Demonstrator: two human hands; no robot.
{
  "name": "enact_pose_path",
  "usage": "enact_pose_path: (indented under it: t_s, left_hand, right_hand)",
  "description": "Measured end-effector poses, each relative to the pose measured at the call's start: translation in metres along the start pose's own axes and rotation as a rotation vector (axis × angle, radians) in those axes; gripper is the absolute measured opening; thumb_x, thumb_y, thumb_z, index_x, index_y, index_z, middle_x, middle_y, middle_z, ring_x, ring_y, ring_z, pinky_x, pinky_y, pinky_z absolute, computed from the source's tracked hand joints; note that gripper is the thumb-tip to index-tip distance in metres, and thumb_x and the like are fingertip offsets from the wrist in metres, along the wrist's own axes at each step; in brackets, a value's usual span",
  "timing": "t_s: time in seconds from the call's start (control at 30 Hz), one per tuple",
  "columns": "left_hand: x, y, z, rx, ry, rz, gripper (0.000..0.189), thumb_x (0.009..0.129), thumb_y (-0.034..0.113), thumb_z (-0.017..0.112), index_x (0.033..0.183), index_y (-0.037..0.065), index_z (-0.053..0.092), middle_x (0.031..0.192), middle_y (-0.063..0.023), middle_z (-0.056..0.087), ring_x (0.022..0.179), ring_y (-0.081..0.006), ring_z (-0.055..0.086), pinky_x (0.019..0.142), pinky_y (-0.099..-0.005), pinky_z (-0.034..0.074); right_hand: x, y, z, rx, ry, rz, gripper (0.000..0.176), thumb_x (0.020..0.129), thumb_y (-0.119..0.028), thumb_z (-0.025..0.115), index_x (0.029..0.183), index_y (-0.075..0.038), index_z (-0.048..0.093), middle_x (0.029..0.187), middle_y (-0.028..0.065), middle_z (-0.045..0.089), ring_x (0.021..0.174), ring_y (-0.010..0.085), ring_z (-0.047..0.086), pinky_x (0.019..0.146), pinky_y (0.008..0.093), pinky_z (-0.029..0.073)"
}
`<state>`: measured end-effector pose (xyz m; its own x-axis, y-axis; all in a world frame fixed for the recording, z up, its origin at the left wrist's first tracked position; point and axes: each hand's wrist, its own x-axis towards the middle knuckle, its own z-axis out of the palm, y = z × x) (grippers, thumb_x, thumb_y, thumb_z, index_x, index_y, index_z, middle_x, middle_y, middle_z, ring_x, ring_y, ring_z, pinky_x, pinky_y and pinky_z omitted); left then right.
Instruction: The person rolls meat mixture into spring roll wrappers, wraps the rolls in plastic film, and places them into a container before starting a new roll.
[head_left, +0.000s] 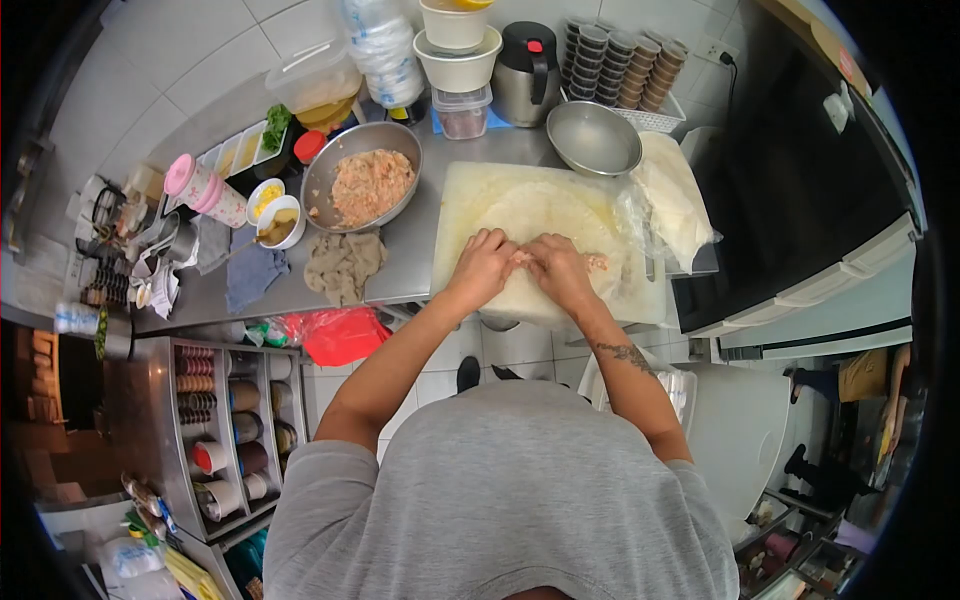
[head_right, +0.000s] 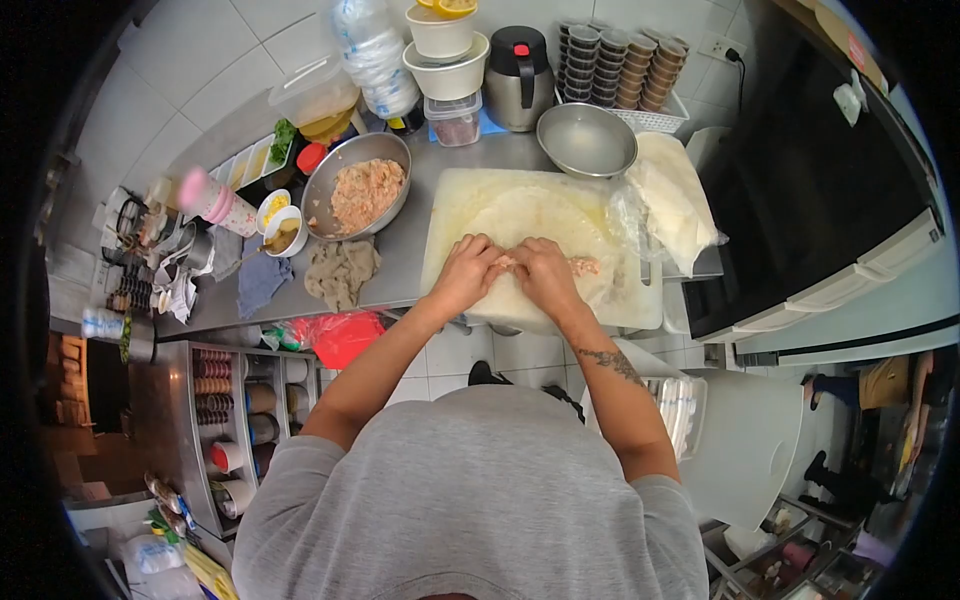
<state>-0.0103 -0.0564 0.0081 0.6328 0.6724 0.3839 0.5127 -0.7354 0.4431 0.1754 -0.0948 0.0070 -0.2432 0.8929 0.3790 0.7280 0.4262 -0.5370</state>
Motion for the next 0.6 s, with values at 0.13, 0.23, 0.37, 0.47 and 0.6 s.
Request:
enact_pose_path:
  t_s: [0.13, 0.23, 0.37, 0.47, 0.6]
  left_hand:
    - [-0.005, 0.002, -0.004, -0.051, 0.085, -0.05, 0.026, 0.079, 0.008, 0.069, 0.105, 0.005, 0.065, 0.1, -0.0105, 0.055, 0.099, -0.0307, 0.052, 0.087, -0.0406, 0.045]
    - [-0.008, 0.007, -0.006, -0.081, 0.183, -0.085, 0.022, 0.079, 0.006, 0.068, 0.101, 0.004, 0.066, 0.098, -0.01, 0.056, 0.098, -0.0306, 0.053, 0.086, -0.0411, 0.045]
    - [-0.014, -0.002, -0.002, -0.037, 0.095, -0.044, 0.033, 0.08, 0.007, 0.067, 0.112, 0.005, 0.063, 0.098, -0.0112, 0.056, 0.097, -0.0304, 0.053, 0.084, -0.041, 0.045]
    - [-0.017, 0.002, -0.01, -0.016, 0.144, -0.097, 0.05, 0.08, 0.007, 0.068, 0.128, 0.005, 0.054, 0.1, -0.0122, 0.058, 0.097, -0.0318, 0.054, 0.088, -0.0411, 0.044]
    - [-0.021, -0.004, -0.015, -0.014, 0.092, -0.128, 0.058, 0.081, 0.006, 0.068, 0.135, 0.004, 0.048, 0.1, -0.0124, 0.059, 0.096, -0.0326, 0.054, 0.089, -0.0413, 0.043]
  right_hand:
    - [0.0, -0.015, -0.008, 0.027, 0.159, 0.032, 0.022, 0.073, -0.005, 0.07, 0.095, -0.007, 0.071, 0.089, 0.007, 0.063, 0.09, 0.0282, 0.058, 0.084, 0.0399, 0.045]
    - [-0.008, -0.001, -0.015, -0.069, 0.061, 0.027, 0.025, 0.072, -0.008, 0.072, 0.097, -0.007, 0.071, 0.091, 0.0066, 0.064, 0.09, 0.0277, 0.059, 0.084, 0.0387, 0.045]
    - [-0.011, 0.002, -0.022, -0.05, 0.062, 0.042, 0.029, 0.071, -0.01, 0.073, 0.1, -0.008, 0.071, 0.091, 0.0063, 0.065, 0.09, 0.0271, 0.059, 0.085, 0.0379, 0.044]
    - [-0.014, 0.005, -0.037, -0.069, 0.023, 0.084, 0.032, 0.071, -0.01, 0.074, 0.103, -0.008, 0.07, 0.091, 0.0073, 0.065, 0.091, 0.0272, 0.06, 0.086, 0.0372, 0.044]
    - [-0.023, 0.025, -0.066, 0.039, -0.033, 0.15, 0.041, 0.072, -0.011, 0.075, 0.112, -0.007, 0.068, 0.097, 0.0112, 0.066, 0.096, 0.0278, 0.061, 0.085, 0.0363, 0.046]
